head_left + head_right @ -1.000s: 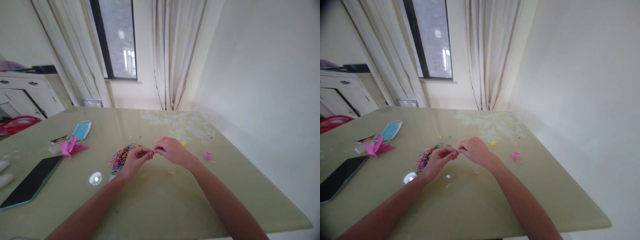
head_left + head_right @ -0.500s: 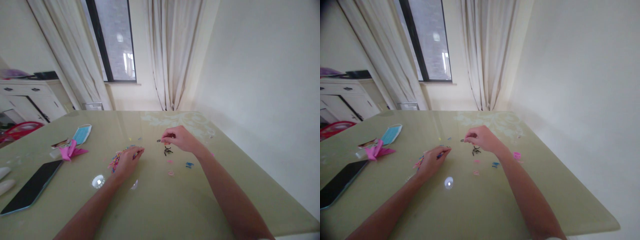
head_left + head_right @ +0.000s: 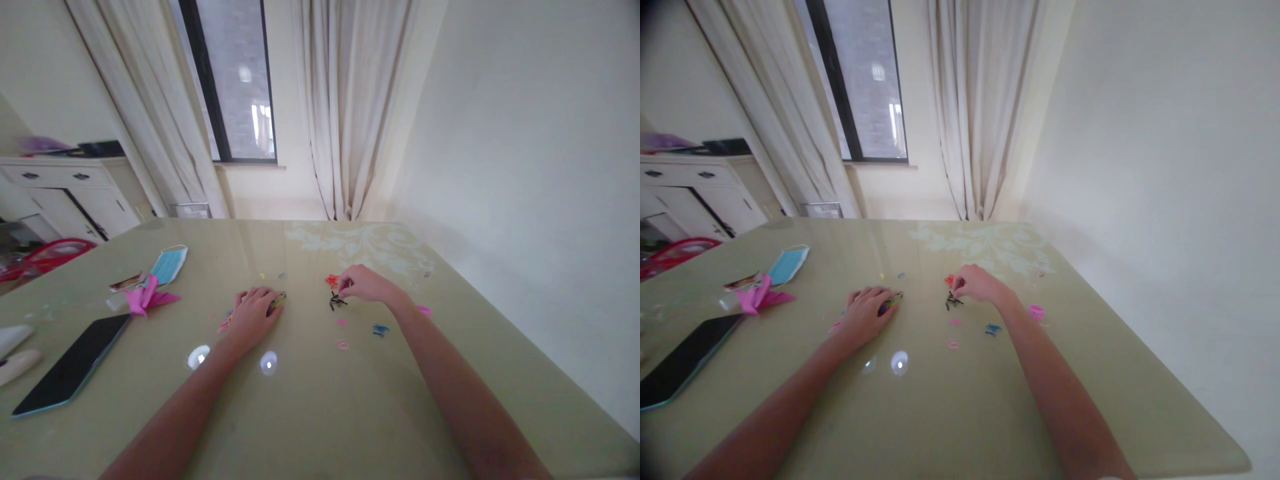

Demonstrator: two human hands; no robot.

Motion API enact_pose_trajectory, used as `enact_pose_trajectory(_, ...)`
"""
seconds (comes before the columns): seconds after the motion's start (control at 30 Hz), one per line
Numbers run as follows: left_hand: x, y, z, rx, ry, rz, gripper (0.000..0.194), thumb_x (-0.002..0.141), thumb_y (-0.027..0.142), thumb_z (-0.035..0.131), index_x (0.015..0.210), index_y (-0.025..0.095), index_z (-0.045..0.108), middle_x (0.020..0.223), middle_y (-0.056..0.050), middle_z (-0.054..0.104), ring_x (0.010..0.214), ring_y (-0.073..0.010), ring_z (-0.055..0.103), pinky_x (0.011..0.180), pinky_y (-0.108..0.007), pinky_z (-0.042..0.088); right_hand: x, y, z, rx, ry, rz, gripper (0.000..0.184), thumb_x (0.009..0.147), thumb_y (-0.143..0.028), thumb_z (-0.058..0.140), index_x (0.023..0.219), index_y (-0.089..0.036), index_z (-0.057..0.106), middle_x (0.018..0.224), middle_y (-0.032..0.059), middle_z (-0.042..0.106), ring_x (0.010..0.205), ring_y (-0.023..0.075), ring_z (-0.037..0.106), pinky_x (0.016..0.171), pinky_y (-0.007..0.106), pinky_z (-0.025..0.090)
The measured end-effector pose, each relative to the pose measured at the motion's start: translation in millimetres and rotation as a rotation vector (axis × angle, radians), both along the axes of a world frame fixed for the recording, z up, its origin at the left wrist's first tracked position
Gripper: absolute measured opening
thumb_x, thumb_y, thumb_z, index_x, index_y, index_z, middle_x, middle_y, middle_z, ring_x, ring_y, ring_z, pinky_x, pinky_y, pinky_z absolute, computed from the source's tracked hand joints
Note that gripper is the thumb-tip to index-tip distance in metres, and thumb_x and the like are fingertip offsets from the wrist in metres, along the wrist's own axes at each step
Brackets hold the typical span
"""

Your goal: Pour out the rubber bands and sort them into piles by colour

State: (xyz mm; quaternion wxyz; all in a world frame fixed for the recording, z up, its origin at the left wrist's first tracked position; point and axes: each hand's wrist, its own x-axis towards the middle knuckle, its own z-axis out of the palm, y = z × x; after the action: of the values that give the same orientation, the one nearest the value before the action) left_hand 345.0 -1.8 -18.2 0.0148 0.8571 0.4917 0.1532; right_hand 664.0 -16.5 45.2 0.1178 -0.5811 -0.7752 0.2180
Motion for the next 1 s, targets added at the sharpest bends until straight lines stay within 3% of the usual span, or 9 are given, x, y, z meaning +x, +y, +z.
enact_pose_trajectory(0.1, 6.3, -0.3, 1.7, 0.018, 0.024, -0.036, 0.032, 0.102, 0.034, 0.052, 0.125, 0.03, 0.073, 0.132, -0.007, 0.073, 0.125, -0.0318, 0.061, 0.106, -0.052, 0.035, -3.7, 3.7, -11.2, -0.009, -0.012, 0.0, 0.007, 0.076, -0.016, 0.079, 0.079, -0.019, 0.084, 0.075, 0.0024, 0.079, 0.07, 0.0164, 0.067, 0.064, 0.025, 0.041)
enact_pose_trajectory(0.23, 12.9, -1.1, 2.2, 0.053, 0.07, -0.113, 0.03, 0.102, 0.023, 0.05, 0.108, 0.031, 0.078, 0.123, -0.006, 0.078, 0.119, -0.031, 0.063, 0.107, -0.054, 0.032, -1.9, 4.5, -15.6, -0.006, -0.021, -0.002, 0.01, 0.076, -0.013, 0.077, 0.078, -0.02, 0.085, 0.076, 0.0028, 0.08, 0.07, 0.0175, 0.069, 0.064, 0.026, 0.042)
enact_pose_trajectory(0.4, 16.5, -2.3, 3.9, 0.095, 0.07, -0.172, 0.03, 0.093, 0.009, 0.053, 0.094, 0.025, 0.078, 0.103, -0.01, 0.079, 0.107, -0.0308, 0.067, 0.106, -0.053, 0.034, 5.2, 1.2, -3.5, 0.041, -0.008, -0.002, 0.012, 0.082, -0.016, 0.075, 0.083, -0.021, 0.085, 0.084, 0.0039, 0.082, 0.078, 0.0198, 0.073, 0.072, 0.028, 0.046)
enact_pose_trajectory(0.53, 18.3, -1.6, 5.4, 0.107, 0.01, -0.148, 0.025, 0.095, 0.015, 0.055, 0.087, 0.024, 0.077, 0.097, -0.01, 0.079, 0.103, -0.0303, 0.068, 0.104, -0.05, 0.038, 0.1, -3.6, 6.9, 0.112, -0.006, -0.024, 0.011, 0.087, -0.019, 0.074, 0.085, -0.02, 0.085, 0.085, 0.006, 0.082, 0.078, 0.021, 0.071, 0.071, 0.029, 0.045)
enact_pose_trajectory(0.63, 19.4, -2.8, 6.5, 0.101, -0.091, -0.136, 0.019, 0.096, 0.024, 0.059, 0.092, 0.025, 0.078, 0.099, -0.009, 0.08, 0.103, -0.0301, 0.069, 0.101, -0.048, 0.042, -16.0, -9.8, 11.6, 0.17, 0.025, 0.023, 0.011, 0.088, -0.017, 0.074, 0.086, -0.02, 0.084, 0.086, 0.0055, 0.081, 0.078, 0.0191, 0.07, 0.071, 0.028, 0.045)
enact_pose_trajectory(0.77, 20.7, -10.0, 10.0, 0.043, -0.381, -0.093, 0.014, 0.095, 0.029, 0.064, 0.093, 0.024, 0.077, 0.095, -0.005, 0.081, 0.094, -0.0258, 0.072, 0.092, -0.04, 0.051, -45.7, -19.5, 16.0, 0.175, 0.13, 0.098, 0.01, 0.09, -0.02, 0.075, 0.094, -0.017, 0.084, 0.086, 0.0054, 0.079, 0.075, 0.0163, 0.068, 0.07, 0.026, 0.045)
enact_pose_trajectory(0.87, 21.3, -18.2, 15.1, 0.009, -0.571, -0.083, 0.011, 0.094, 0.029, 0.066, 0.091, 0.024, 0.075, 0.093, -0.002, 0.081, 0.088, -0.0218, 0.074, 0.088, -0.035, 0.054, -63.6, -25.0, 16.0, 0.156, 0.26, 0.1, 0.017, 0.093, -0.027, 0.075, 0.103, -0.016, 0.083, 0.087, 0.0062, 0.08, 0.074, 0.0156, 0.069, 0.071, 0.026, 0.048)
enact_pose_trajectory(1.0, 21.9, -27.1, 20.7, 0.022, -0.662, -0.09, 0.009, 0.093, 0.032, 0.066, 0.094, 0.025, 0.072, 0.091, -0.001, 0.08, 0.084, -0.0197, 0.074, 0.085, -0.033, 0.057, -78.8, -30.4, 12.9, 0.141, 0.36, 0.054, 0.024, 0.094, -0.036, 0.074, 0.105, -0.017, 0.082, 0.082, 0.0052, 0.08, 0.071, 0.0159, 0.07, 0.07, 0.026, 0.048)
